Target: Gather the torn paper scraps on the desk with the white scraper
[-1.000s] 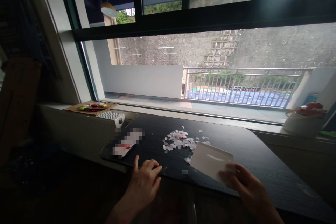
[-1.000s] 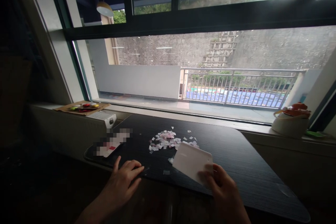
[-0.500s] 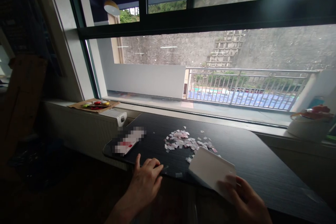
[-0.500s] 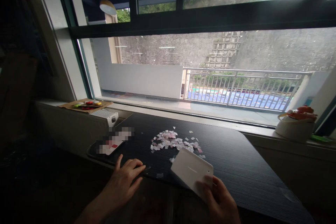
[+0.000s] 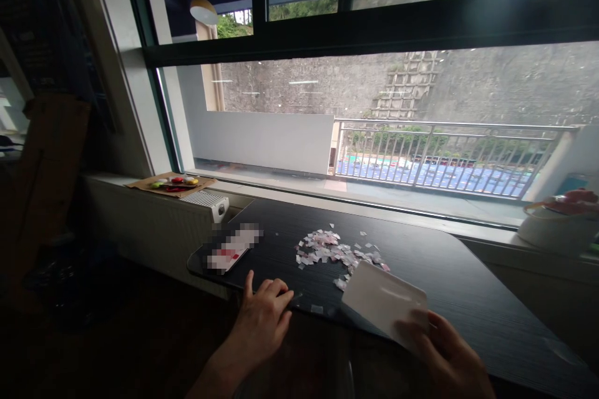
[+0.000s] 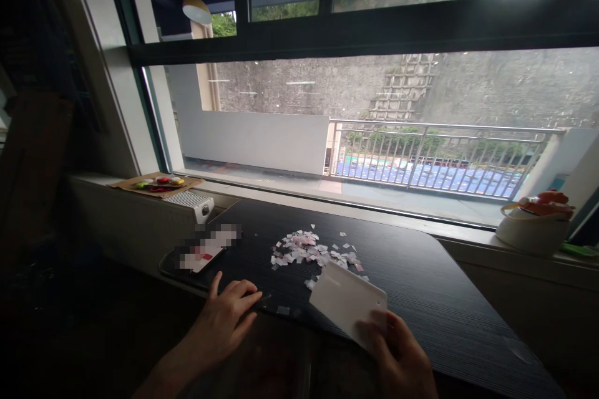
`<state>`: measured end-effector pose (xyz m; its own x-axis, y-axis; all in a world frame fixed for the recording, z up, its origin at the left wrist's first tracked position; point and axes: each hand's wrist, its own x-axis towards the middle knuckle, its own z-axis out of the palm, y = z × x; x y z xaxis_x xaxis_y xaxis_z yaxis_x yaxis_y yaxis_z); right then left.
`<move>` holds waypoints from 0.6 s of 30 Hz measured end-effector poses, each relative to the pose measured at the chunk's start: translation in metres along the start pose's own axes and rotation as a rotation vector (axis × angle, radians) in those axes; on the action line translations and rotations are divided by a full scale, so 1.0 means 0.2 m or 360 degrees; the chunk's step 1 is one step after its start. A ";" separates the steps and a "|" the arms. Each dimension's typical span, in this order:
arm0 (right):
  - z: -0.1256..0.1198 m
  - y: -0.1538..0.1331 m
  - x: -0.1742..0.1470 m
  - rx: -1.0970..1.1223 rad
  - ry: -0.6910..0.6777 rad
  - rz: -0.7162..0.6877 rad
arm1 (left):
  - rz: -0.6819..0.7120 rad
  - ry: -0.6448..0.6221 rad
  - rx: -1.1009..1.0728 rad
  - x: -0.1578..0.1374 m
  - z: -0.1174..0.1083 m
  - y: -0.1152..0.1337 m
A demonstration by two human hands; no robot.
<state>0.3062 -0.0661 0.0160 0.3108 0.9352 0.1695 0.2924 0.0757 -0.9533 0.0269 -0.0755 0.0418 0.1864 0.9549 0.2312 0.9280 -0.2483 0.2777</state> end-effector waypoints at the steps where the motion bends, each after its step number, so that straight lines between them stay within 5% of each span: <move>1: -0.02 0.00 0.02 -0.0033 0.0024 0.0001 | 0.0000 0.0003 0.0000 0.00 0.00 0.00; 18: 0.03 0.01 0.06 0.0088 -0.0208 0.0041 | 0.0003 -0.0002 -0.0011 0.00 -0.01 0.00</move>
<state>0.3043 -0.0530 0.0141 0.1962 0.9739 0.1141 0.2341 0.0664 -0.9699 0.0269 -0.0762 0.0429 0.1885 0.9546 0.2308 0.9253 -0.2513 0.2839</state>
